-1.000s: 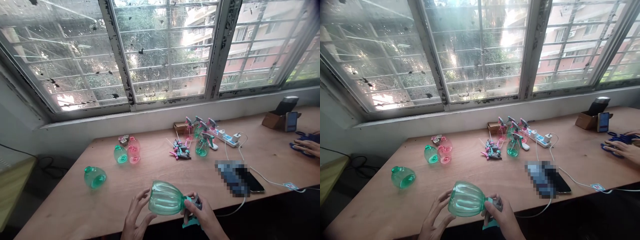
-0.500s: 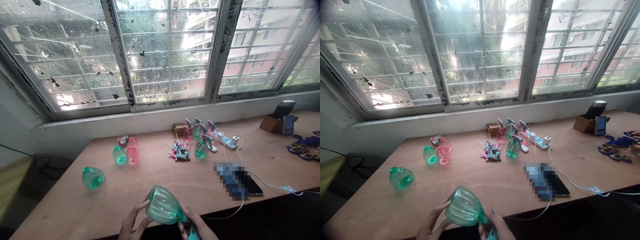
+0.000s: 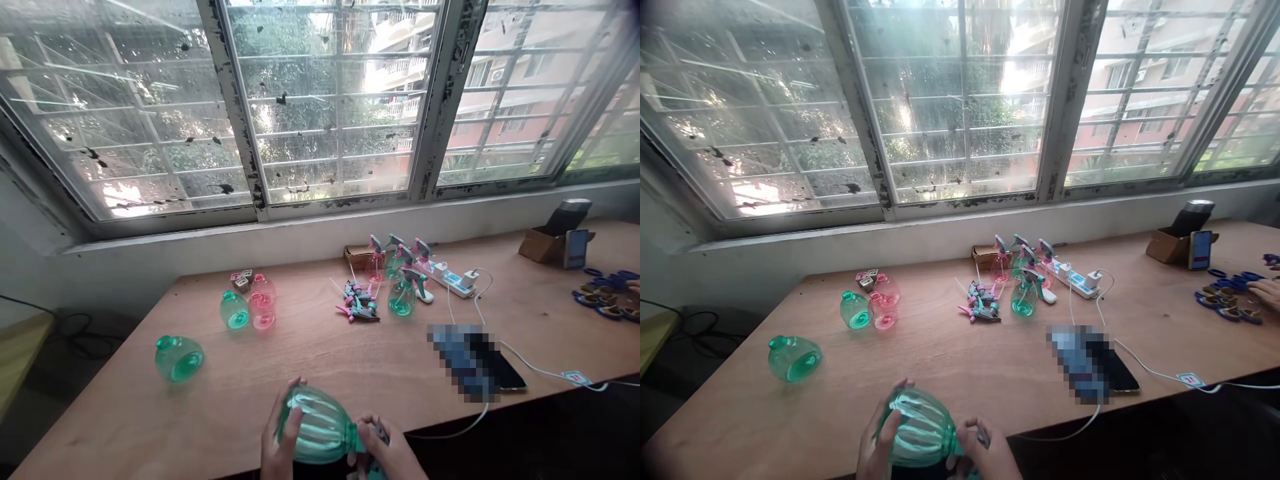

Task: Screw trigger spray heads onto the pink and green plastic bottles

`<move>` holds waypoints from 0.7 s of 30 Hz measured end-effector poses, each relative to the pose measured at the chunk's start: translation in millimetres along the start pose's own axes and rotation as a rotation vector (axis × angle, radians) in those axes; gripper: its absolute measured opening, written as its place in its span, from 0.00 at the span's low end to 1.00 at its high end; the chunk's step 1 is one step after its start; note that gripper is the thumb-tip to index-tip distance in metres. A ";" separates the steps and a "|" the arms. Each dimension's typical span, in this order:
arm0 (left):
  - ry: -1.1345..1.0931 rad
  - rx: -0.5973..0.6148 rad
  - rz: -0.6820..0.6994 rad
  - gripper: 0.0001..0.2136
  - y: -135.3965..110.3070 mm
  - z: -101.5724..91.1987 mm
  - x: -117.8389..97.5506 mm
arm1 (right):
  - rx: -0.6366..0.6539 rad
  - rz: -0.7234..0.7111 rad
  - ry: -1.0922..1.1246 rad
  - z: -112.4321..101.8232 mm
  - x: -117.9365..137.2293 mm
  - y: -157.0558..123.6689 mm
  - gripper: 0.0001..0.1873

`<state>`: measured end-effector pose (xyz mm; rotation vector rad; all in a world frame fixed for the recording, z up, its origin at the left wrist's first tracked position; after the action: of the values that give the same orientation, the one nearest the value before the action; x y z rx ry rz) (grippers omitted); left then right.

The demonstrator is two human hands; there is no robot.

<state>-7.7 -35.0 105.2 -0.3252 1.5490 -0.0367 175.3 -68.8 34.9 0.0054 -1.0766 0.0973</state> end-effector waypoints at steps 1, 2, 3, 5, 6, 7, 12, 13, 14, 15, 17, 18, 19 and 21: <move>0.017 -0.018 0.069 0.23 -1.3 1.1 -5.1 | 0.030 0.034 0.065 -0.3 -0.4 4.1 0.31; 0.029 -0.029 0.126 0.22 -2.3 2.2 -8.7 | 0.057 0.051 0.102 -0.6 0.7 7.3 0.31; 0.036 -0.034 0.169 0.21 -2.5 3.1 -10.6 | 0.076 0.057 0.118 -1.0 3.1 9.5 0.31; 0.044 -0.025 0.206 0.21 0.4 4.9 -8.8 | 0.086 0.048 0.107 -1.4 12.6 10.7 0.31; 0.038 -0.017 0.200 0.21 3.8 5.5 -5.4 | 0.083 0.030 0.099 -1.4 19.9 9.8 0.32; 0.024 -0.009 0.181 0.22 8.3 5.9 -0.7 | 0.080 0.007 0.089 -1.5 28.6 8.1 0.32; 0.096 0.274 0.054 0.26 32.4 11.7 24.8 | 0.022 -0.126 -0.213 -22.5 83.2 -3.1 0.23; 0.154 0.365 0.035 0.26 35.3 13.3 29.1 | -0.058 -0.140 -0.316 -35.0 95.2 -4.5 0.23; 0.195 0.433 0.007 0.25 37.9 14.0 33.4 | -0.128 -0.146 -0.415 -49.2 107.8 -5.6 0.24; 0.213 0.473 -0.027 0.25 40.5 13.9 37.6 | -0.190 -0.156 -0.517 -64.8 121.7 -6.4 0.26; 0.187 0.480 -0.092 0.23 46.7 11.9 45.1 | -0.305 -0.195 -0.697 -99.0 154.5 -7.5 0.27; 0.161 0.472 -0.114 0.23 49.9 10.8 48.5 | -0.370 -0.206 -0.793 -117.1 173.1 -7.7 0.27; 0.130 0.465 -0.127 0.21 53.1 10.0 51.4 | -0.428 -0.187 -0.897 -135.2 192.3 -7.4 0.26; 0.063 0.458 -0.129 0.19 58.2 9.0 55.3 | -0.555 -0.177 -1.108 -168.4 233.0 -3.4 0.30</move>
<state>-7.7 9.9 37.9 -0.0597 1.5296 -0.4992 433.1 -45.6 159.9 -0.3839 -2.1718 -0.4179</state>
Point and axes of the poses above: each hand's wrist, its own y-axis towards the middle knuckle, its own z-axis out of the palm, x = y × z, the point moved 3 cm from there along y, towards the middle knuckle, and after that the axes turned 12 degrees about -z, right-handed, at the moved point
